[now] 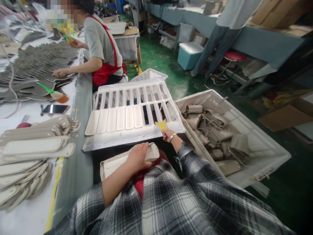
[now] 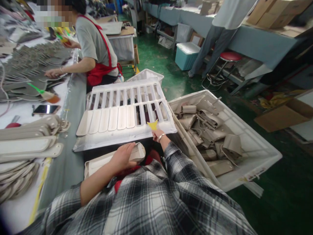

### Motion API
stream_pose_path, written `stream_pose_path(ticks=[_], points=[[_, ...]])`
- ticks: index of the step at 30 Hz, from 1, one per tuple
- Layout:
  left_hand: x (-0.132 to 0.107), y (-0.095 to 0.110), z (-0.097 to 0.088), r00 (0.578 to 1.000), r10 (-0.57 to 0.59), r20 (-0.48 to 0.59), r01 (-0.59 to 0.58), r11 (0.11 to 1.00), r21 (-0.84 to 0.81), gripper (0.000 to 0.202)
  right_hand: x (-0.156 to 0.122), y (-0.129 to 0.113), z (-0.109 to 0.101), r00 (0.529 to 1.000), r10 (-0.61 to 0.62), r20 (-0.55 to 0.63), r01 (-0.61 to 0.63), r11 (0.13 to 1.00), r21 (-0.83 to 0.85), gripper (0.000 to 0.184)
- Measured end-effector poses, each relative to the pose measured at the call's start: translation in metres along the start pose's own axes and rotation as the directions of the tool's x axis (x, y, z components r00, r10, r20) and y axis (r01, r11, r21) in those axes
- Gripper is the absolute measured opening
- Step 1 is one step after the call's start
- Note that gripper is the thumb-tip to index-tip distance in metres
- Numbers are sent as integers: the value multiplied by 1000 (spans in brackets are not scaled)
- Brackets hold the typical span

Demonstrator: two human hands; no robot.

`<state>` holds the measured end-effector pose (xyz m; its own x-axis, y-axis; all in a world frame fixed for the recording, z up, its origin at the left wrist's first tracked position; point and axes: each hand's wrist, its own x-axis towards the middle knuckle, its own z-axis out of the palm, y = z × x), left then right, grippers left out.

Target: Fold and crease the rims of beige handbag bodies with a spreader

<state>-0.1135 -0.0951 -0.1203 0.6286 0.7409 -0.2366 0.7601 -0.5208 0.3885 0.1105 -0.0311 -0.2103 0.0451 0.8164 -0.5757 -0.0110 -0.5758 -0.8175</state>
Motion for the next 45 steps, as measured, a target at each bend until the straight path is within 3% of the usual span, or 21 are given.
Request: stream_pose_path(ticks=[2, 4, 5, 7, 9, 10, 12, 14, 17, 20, 24, 27, 31, 37, 41, 45], points=[[2, -6, -9, 999, -17, 47, 24, 989, -147, 89, -13, -8, -11, 997, -12, 72, 7, 998, 61, 27], [8, -16, -19, 993, -29, 118, 74, 915, -396, 88, -34, -13, -25, 991, -19, 132, 7, 996, 94, 29], [13, -22, -23, 988, -49, 146, 121, 831, -543, 84, -47, -15, -33, 986, -16, 168, -1, 995, 100, 29], [25, -31, -29, 971, -129, 201, 239, 547, -802, 77, -73, -15, -49, 962, 28, 273, -53, 995, 83, 26], [41, -35, -29, 935, -233, 269, 321, 224, -920, 76, -97, -14, -60, 917, 101, 387, -127, 991, 42, 20], [48, -35, -27, 916, -256, 308, 344, 107, -933, 75, -106, -13, -64, 890, 139, 434, -161, 987, 12, 17], [62, -31, -20, 899, -255, 357, 372, 10, -928, 69, -119, -13, -67, 852, 196, 486, -189, 980, -64, 13], [72, -24, -12, 912, -216, 349, 372, 76, -925, 54, -123, -15, -66, 833, 218, 508, -177, 976, -130, 12], [80, -17, -1, 950, -173, 259, 300, 287, -910, 31, -117, -21, -56, 827, 248, 504, -104, 950, -296, 17], [82, -15, 6, 965, -177, 192, 248, 403, -881, 19, -107, -28, -35, 856, 275, 438, 14, 834, -551, 28], [83, -18, 11, 972, -188, 138, 213, 481, -850, 13, -97, -30, 6, 960, -17, 281, 243, 556, -795, 35], [81, -21, 10, 973, -194, 126, 210, 508, -835, 10, -94, -26, 31, 958, -182, 223, 276, 354, -894, 50], [74, -26, 5, 969, -185, 167, 237, 482, -844, 13, -92, -21, 43, 956, -254, 148, 216, 264, -940, 59], [66, -36, 0, 950, -183, 251, 304, 377, -875, 43, -90, -30, 39, 951, -240, 194, 241, 185, -953, 58], [63, -39, -1, 950, -168, 262, 307, 369, -877, 29, -90, -36, 39, 939, -218, 265, 292, 105, -951, 54], [55, -41, -6, 961, -105, 256, 274, 478, -835, 23, -89, -40, 41, 933, -184, 308, 311, -10, -950, 52]])
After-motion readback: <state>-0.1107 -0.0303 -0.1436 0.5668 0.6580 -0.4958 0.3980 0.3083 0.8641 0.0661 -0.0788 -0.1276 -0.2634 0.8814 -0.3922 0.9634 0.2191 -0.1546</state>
